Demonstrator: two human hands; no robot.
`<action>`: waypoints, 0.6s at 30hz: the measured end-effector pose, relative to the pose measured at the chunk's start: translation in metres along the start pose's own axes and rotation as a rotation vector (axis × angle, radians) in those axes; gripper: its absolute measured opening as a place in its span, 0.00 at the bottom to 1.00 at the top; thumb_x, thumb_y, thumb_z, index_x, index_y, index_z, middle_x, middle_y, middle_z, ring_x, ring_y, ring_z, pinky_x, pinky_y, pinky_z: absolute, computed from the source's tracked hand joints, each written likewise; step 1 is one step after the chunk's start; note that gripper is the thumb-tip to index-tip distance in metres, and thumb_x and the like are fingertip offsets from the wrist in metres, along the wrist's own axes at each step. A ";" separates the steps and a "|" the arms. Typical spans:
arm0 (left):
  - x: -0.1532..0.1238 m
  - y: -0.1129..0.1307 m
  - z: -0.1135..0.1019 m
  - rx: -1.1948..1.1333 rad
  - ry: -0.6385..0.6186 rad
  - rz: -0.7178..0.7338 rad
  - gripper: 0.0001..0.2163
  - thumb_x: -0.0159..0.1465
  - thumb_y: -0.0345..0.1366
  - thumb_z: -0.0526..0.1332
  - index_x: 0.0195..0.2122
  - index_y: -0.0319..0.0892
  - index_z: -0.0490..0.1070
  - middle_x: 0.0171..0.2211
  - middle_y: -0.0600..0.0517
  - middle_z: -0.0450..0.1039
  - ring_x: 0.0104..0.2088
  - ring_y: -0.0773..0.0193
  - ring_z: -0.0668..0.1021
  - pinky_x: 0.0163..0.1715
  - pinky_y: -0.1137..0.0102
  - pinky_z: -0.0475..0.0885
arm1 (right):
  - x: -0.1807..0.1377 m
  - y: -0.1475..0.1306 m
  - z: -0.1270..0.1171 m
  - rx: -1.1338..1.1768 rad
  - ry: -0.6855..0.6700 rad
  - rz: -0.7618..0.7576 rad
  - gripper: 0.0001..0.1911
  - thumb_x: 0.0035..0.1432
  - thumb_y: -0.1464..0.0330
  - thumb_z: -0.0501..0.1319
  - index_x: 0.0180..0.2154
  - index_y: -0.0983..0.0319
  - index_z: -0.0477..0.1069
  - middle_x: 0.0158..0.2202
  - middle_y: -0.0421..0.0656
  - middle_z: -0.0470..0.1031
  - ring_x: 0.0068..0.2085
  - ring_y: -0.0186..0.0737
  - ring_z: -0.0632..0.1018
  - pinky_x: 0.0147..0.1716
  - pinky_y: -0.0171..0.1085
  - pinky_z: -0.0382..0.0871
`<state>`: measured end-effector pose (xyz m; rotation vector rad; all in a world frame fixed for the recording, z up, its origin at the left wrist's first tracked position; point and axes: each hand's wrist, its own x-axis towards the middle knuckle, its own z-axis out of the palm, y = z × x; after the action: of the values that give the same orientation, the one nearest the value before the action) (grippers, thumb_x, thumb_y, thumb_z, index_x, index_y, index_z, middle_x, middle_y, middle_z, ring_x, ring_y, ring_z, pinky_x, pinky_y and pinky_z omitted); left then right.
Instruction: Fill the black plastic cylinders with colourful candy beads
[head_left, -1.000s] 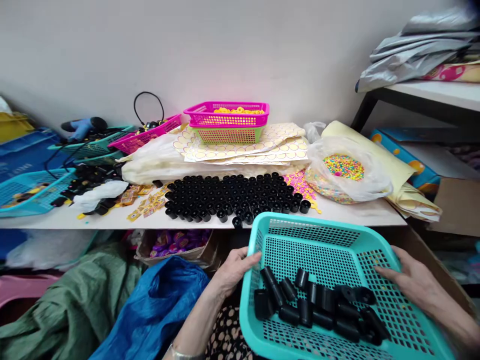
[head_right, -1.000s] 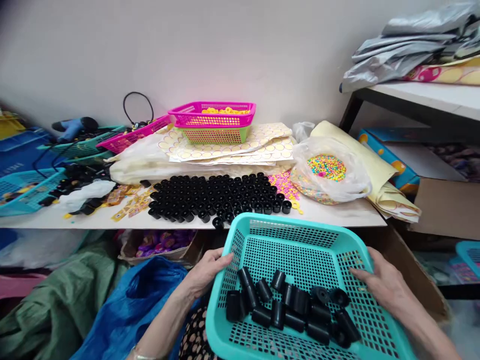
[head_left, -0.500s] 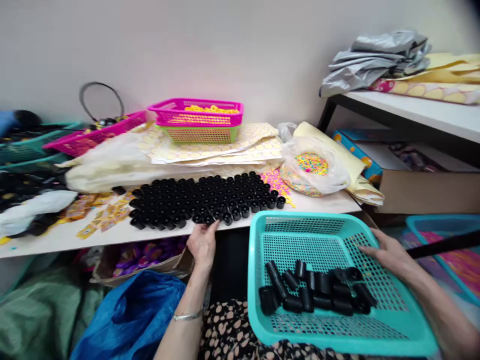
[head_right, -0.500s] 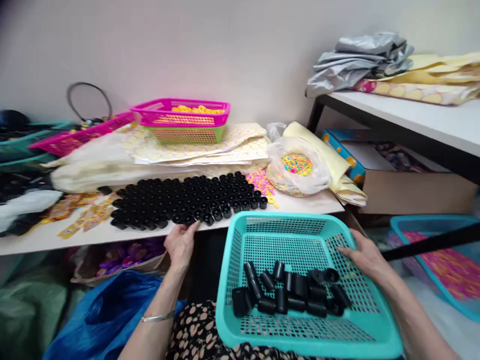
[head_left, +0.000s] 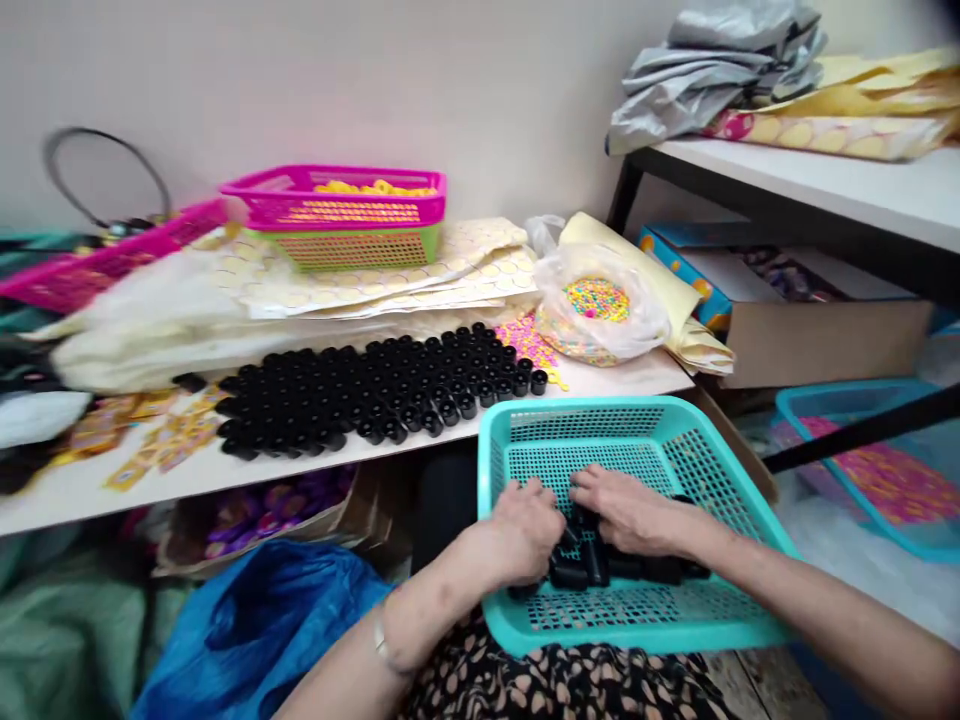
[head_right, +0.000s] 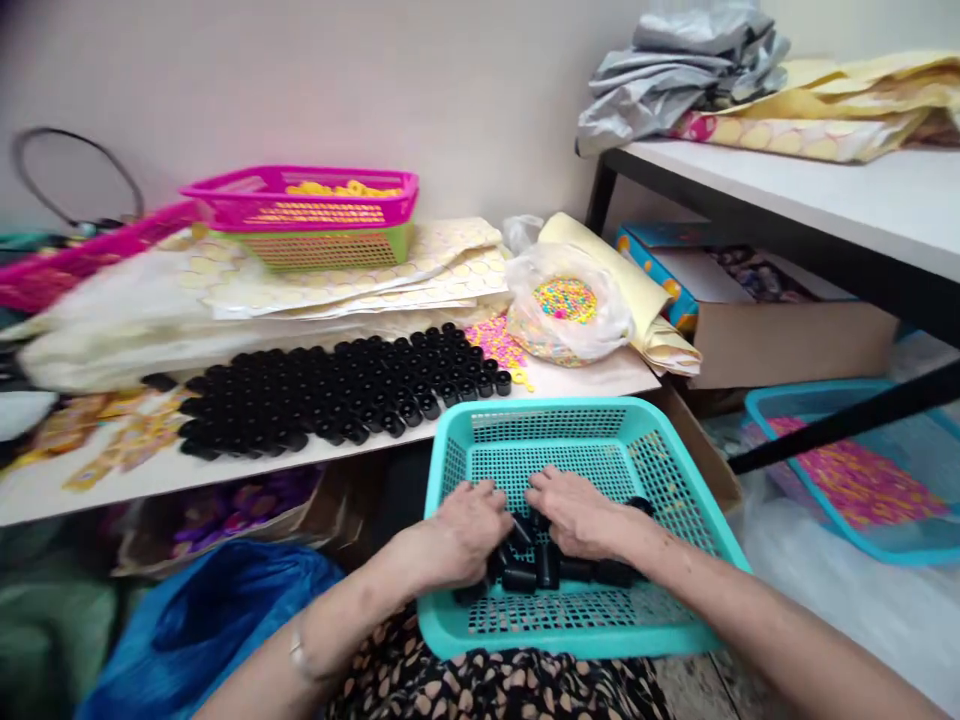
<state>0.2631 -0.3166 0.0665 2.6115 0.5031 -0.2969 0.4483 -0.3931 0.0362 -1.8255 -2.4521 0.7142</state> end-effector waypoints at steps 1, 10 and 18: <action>0.008 0.000 0.004 0.048 -0.110 -0.036 0.14 0.48 0.24 0.56 0.36 0.36 0.72 0.41 0.36 0.72 0.47 0.45 0.71 0.49 0.52 0.61 | 0.006 0.000 0.009 -0.003 -0.027 0.004 0.23 0.50 0.76 0.53 0.49 0.62 0.69 0.52 0.52 0.67 0.54 0.49 0.66 0.53 0.49 0.60; 0.012 -0.023 -0.011 -0.025 -0.058 -0.067 0.16 0.52 0.26 0.58 0.43 0.34 0.69 0.43 0.37 0.70 0.42 0.50 0.73 0.41 0.61 0.67 | 0.019 0.021 -0.010 0.532 0.212 0.067 0.11 0.51 0.73 0.56 0.39 0.60 0.70 0.41 0.45 0.71 0.44 0.43 0.72 0.46 0.43 0.66; -0.007 -0.041 -0.029 -1.203 0.344 0.031 0.17 0.50 0.33 0.67 0.41 0.42 0.66 0.37 0.53 0.67 0.37 0.66 0.70 0.40 0.70 0.66 | 0.031 -0.017 -0.033 1.293 0.332 0.071 0.20 0.45 0.68 0.68 0.43 0.60 0.68 0.39 0.40 0.72 0.41 0.36 0.73 0.44 0.38 0.67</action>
<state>0.2445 -0.2711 0.0776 1.4734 0.5188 0.3839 0.4318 -0.3564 0.0638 -1.2701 -1.1251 1.3706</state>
